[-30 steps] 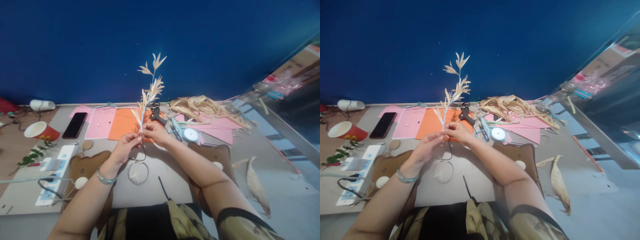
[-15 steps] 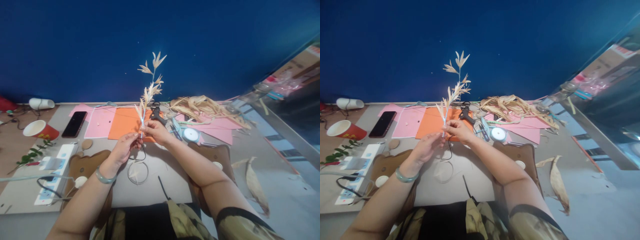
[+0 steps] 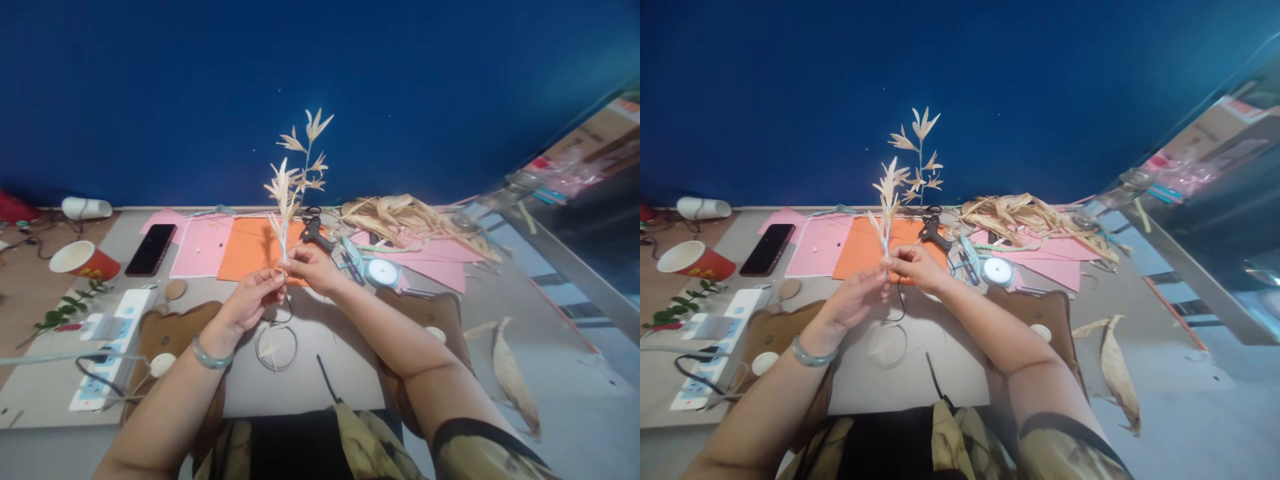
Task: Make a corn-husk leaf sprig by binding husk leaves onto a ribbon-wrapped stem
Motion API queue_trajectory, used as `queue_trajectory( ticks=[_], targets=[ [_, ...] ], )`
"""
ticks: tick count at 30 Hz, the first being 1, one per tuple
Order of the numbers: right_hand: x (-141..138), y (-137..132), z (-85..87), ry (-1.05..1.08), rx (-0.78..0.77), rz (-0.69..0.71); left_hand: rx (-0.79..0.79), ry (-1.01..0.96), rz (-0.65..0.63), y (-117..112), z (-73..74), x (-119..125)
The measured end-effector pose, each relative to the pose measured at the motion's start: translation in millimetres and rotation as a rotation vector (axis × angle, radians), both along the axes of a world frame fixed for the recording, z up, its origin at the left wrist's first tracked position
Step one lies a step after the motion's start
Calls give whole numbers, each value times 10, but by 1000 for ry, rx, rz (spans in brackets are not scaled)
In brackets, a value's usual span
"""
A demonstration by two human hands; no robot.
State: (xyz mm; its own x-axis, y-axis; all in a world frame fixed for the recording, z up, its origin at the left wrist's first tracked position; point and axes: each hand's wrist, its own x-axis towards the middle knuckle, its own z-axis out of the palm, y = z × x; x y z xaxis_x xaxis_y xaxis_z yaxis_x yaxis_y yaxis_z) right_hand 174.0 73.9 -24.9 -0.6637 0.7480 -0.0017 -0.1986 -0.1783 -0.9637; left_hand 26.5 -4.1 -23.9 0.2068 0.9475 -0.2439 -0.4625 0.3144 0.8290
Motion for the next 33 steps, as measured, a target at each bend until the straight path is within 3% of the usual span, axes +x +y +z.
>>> queue_trajectory(
  ticks=[5,16,27,33],
  targets=[
    [-2,-16,-19,35,1,28,44,23,-30,-12,57,1],
    [-10,-28,42,30,78,-31,-40,37,134,47,-62,12],
    [-42,-10,10,-26,72,-48,115,155,185,21,-14,10],
    [-41,-15,-8,5,77,-105,-19,104,184,51,-32,27]
  ],
)
